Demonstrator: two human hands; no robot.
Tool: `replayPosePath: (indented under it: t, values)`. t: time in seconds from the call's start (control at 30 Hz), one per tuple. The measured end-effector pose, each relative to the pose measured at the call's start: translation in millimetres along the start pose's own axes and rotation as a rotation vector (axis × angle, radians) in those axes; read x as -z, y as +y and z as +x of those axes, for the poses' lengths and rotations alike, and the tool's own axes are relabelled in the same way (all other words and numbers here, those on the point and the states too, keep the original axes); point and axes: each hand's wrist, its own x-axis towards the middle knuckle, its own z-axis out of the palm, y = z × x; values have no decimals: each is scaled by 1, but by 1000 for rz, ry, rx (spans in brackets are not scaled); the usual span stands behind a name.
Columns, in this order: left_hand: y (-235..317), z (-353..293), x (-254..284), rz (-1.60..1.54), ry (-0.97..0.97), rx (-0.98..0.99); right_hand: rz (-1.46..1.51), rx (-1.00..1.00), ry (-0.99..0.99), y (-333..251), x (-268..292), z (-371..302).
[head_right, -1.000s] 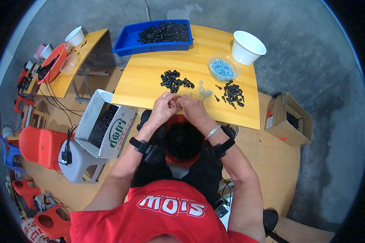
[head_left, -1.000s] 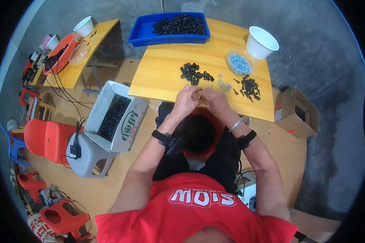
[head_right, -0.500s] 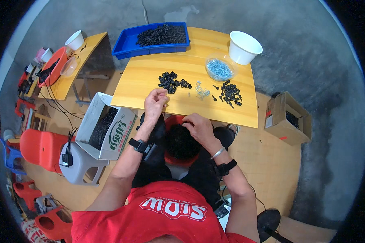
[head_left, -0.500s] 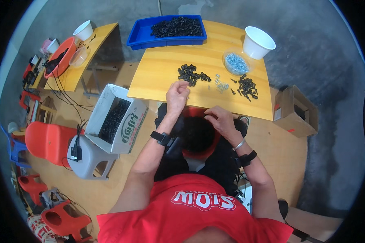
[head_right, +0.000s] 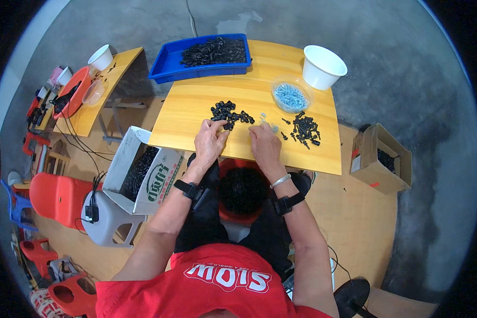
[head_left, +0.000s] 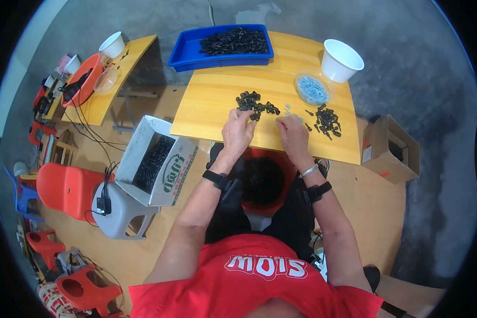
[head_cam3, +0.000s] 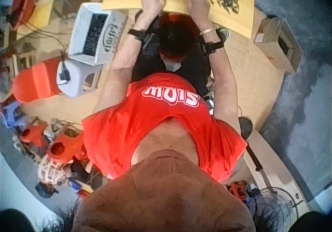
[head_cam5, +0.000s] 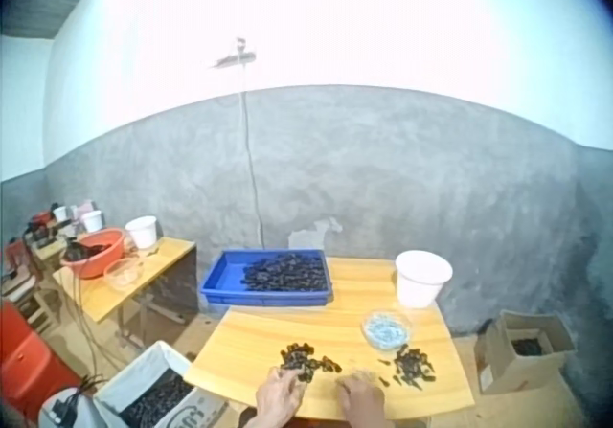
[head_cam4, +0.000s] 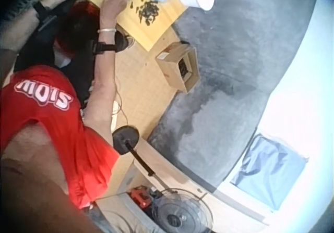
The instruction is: Manually fitting silver pins or screws into small black plastic components at a workstation.
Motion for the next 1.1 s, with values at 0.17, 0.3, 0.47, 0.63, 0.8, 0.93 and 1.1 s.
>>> replayPosePath:
  t: [0.17, 0.3, 0.47, 0.63, 0.8, 0.93, 1.1]
  values:
    - [-4, -3, 1, 6, -6, -2, 21, 37, -99, -9, -21, 14]
    - [-7, -3, -1, -81, 9, 10, 29, 24, -155, -21, -32, 19]
    - [-10, -3, -1, -72, 48, -13, 18, 64, -166, -19, -37, 15]
    - [-7, -4, 5, -193, -11, 19, 91, 17, -206, -19, -29, 10]
    - [-8, -6, 6, -196, 2, -25, 2, 61, -235, -20, -22, 10]
    - [-11, -5, 5, -207, -34, -12, -49, 64, -281, -15, -22, 10]
    - [-5, -6, 10, -288, -59, 85, 139, -18, -236, -19, -17, 3]
